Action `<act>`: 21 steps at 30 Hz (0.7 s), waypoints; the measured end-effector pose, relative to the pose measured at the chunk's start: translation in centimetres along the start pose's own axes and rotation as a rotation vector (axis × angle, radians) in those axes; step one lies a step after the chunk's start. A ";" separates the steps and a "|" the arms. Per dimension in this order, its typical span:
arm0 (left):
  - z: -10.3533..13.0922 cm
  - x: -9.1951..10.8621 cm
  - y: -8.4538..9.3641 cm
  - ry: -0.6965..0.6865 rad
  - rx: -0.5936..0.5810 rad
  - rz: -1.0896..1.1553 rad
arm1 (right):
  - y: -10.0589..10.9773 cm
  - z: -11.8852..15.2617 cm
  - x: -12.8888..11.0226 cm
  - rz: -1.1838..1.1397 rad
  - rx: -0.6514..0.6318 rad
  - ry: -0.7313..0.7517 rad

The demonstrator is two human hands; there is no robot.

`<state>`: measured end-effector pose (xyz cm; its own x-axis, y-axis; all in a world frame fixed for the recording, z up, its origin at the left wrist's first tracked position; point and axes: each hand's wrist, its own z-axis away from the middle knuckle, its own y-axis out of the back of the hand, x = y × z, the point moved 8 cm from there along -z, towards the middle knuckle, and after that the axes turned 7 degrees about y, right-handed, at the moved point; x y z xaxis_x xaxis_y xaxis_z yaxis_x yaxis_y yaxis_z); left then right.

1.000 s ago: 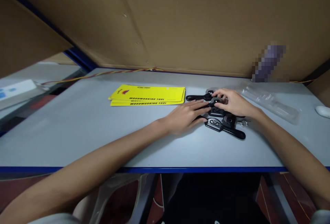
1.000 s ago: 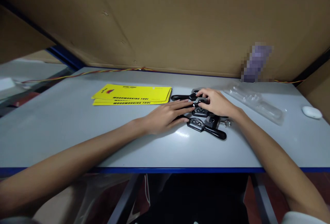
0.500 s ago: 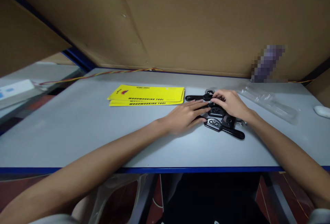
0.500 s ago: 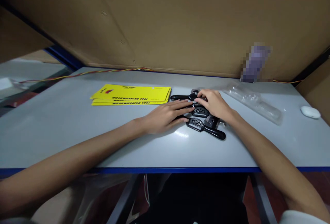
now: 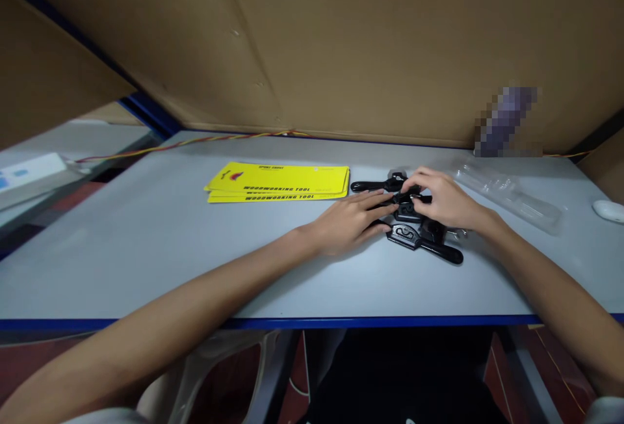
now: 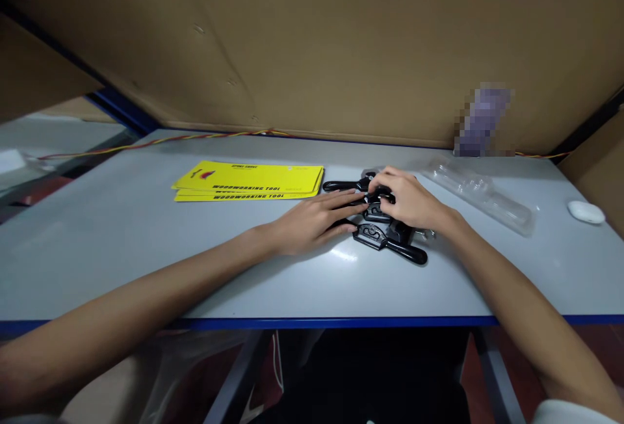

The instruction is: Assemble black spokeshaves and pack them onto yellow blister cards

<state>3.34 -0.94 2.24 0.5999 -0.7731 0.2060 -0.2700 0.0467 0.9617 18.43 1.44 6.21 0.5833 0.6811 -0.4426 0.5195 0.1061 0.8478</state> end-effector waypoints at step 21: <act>-0.5 -2.9 0.4 0.199 0.142 0.063 | 3.3 1.3 3.9 0.320 0.077 -0.218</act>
<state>1.87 1.67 2.15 0.7111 -0.6311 0.3098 -0.4062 -0.0092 0.9137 23.19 3.48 6.91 0.8378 0.5006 -0.2179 0.3304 -0.1470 0.9323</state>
